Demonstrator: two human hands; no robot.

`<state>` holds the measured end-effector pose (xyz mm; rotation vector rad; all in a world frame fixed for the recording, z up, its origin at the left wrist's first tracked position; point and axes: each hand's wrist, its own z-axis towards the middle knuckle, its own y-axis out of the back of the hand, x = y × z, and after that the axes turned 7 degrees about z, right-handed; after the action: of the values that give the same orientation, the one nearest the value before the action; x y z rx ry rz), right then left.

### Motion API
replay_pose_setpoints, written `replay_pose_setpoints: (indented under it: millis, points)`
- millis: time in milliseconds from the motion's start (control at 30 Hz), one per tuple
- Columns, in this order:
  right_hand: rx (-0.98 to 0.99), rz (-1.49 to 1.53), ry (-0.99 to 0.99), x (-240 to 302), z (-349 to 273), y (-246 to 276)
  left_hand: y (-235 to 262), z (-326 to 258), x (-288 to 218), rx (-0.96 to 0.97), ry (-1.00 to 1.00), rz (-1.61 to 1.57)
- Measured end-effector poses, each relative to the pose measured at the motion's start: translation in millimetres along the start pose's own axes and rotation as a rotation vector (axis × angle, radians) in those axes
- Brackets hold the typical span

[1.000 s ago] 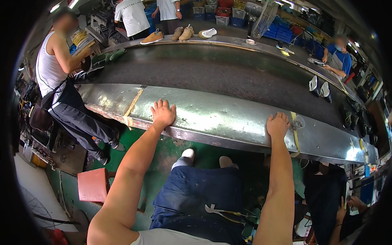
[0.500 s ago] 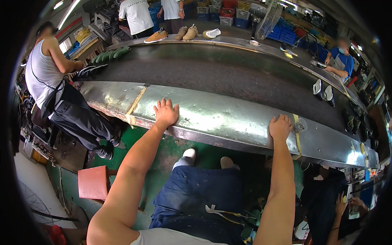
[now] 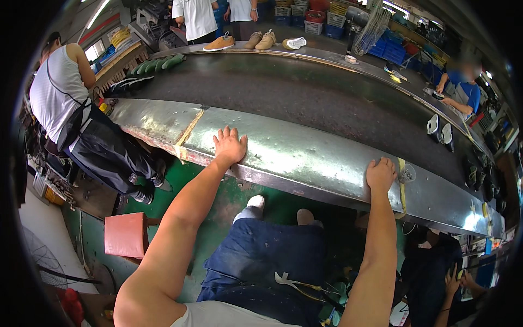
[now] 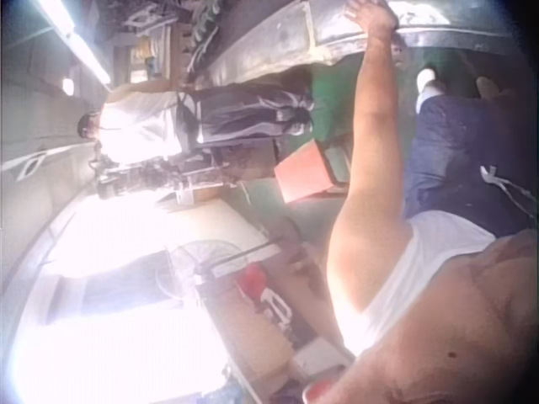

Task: Inspecting and trimming shoes on an assembly line.

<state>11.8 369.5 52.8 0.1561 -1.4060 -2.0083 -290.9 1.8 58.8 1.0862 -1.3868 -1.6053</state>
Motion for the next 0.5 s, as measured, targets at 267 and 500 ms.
replay_pose_setpoints:
  millis: [267,500]
  points:
    - [0.011,0.002,-0.009,-2.2,2.0,-3.9,-0.4,0.1,1.5,-0.012,-0.001,-0.004]
    - [0.034,0.008,-0.024,0.8,1.1,0.0,-1.0,0.6,0.8,0.0,0.003,-0.002]
